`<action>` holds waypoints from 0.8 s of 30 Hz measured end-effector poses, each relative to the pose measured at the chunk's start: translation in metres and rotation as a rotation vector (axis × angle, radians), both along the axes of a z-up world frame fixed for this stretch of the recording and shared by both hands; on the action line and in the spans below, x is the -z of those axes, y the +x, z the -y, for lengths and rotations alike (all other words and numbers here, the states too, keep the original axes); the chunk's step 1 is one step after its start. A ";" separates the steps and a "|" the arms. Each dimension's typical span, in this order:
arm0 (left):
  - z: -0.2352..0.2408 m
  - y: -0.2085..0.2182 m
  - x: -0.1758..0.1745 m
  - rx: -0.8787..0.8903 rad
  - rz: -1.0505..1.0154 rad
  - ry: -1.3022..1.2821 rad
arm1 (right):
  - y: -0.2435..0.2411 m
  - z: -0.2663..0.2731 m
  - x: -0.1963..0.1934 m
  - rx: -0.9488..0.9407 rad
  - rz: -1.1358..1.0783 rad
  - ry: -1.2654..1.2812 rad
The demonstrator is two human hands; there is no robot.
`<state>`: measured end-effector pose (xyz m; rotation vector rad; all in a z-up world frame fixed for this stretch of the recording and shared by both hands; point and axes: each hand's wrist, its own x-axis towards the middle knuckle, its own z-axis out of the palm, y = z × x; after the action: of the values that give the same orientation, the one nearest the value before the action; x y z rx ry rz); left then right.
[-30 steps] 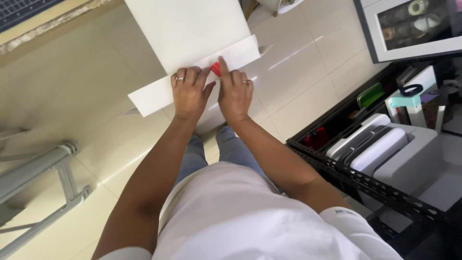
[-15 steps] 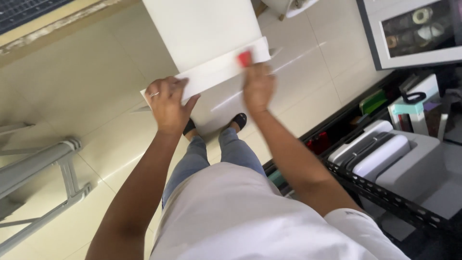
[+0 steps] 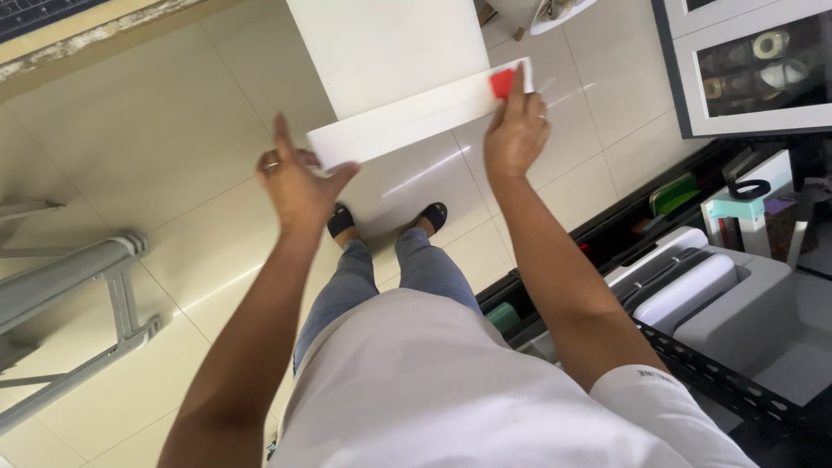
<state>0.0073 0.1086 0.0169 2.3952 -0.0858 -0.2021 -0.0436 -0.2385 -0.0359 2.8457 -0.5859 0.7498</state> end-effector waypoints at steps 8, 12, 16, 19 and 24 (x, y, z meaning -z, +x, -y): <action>0.028 -0.012 0.017 -0.041 0.039 -0.015 | -0.011 -0.145 -0.006 -0.309 0.010 0.088; 0.027 -0.011 0.011 -0.002 0.015 -0.021 | -0.015 -0.024 0.068 -0.087 -0.079 -0.217; 0.029 -0.015 0.014 -0.024 0.050 -0.030 | -0.022 -0.059 0.025 0.057 0.016 0.037; 0.031 -0.014 0.017 -0.018 0.040 -0.042 | -0.014 -0.148 0.040 -0.126 -0.065 -0.011; 0.028 -0.012 0.020 0.001 0.094 -0.027 | -0.008 -0.037 0.085 -0.137 -0.116 -0.291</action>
<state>-0.0048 0.0807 -0.0035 2.3777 -0.1318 -0.0885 -0.0521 -0.2016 -0.1213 2.6536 -0.2431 0.6262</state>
